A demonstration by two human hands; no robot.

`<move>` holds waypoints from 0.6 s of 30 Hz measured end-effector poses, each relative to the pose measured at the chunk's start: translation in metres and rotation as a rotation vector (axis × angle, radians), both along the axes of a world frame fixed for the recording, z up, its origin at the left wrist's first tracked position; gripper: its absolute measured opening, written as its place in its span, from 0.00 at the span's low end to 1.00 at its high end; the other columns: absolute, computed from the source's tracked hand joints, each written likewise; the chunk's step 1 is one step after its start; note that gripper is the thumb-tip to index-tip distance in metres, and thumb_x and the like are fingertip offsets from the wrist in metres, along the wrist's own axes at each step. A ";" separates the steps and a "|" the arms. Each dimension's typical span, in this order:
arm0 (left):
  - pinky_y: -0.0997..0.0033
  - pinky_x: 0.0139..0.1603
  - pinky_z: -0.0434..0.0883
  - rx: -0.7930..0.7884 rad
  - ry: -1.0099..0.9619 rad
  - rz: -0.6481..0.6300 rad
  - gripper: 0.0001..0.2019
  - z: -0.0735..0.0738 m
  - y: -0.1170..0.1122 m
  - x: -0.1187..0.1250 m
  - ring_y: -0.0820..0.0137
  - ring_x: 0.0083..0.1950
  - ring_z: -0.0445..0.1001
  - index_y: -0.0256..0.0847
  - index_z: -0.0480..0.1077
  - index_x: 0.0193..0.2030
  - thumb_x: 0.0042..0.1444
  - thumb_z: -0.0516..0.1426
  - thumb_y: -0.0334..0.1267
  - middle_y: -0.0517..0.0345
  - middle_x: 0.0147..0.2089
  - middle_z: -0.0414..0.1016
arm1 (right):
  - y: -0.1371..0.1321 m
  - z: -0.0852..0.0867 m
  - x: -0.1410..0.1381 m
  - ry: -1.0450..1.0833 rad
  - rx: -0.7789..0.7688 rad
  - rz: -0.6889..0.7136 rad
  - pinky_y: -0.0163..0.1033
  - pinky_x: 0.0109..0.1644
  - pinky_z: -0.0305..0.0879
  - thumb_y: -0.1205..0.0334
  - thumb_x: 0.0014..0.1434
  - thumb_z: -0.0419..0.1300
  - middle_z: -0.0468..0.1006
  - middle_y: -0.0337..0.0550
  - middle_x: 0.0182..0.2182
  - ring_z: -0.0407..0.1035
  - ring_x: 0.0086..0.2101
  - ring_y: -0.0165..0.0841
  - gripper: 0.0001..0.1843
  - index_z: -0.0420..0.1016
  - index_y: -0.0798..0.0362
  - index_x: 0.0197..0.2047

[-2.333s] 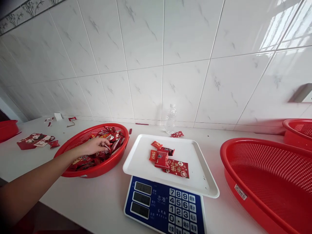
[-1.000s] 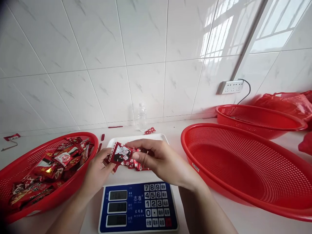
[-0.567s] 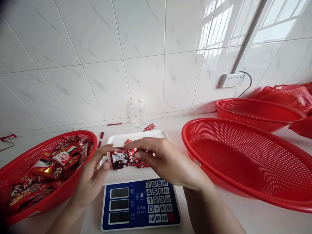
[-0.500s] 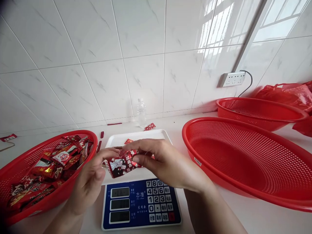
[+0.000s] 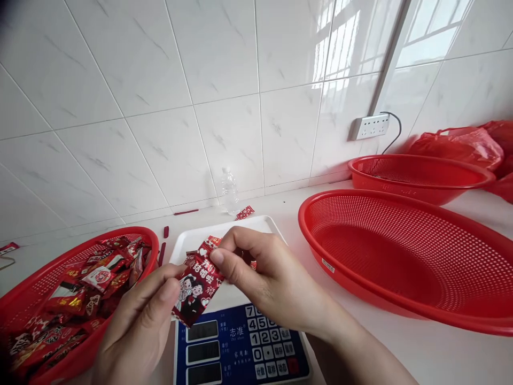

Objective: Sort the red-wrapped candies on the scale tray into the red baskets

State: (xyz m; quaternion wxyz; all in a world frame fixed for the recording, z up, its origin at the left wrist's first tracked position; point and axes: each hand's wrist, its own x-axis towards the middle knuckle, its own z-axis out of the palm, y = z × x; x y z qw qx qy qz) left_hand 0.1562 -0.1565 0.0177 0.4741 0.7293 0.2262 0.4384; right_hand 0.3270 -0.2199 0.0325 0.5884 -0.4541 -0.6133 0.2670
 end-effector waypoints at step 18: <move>0.72 0.36 0.72 0.005 0.031 0.000 0.12 0.002 -0.002 -0.009 0.67 0.36 0.75 0.45 0.77 0.38 0.61 0.58 0.50 0.58 0.36 0.79 | 0.003 0.000 -0.011 -0.114 0.063 0.112 0.30 0.26 0.59 0.50 0.66 0.58 0.69 0.35 0.23 0.61 0.24 0.24 0.21 0.69 0.54 0.26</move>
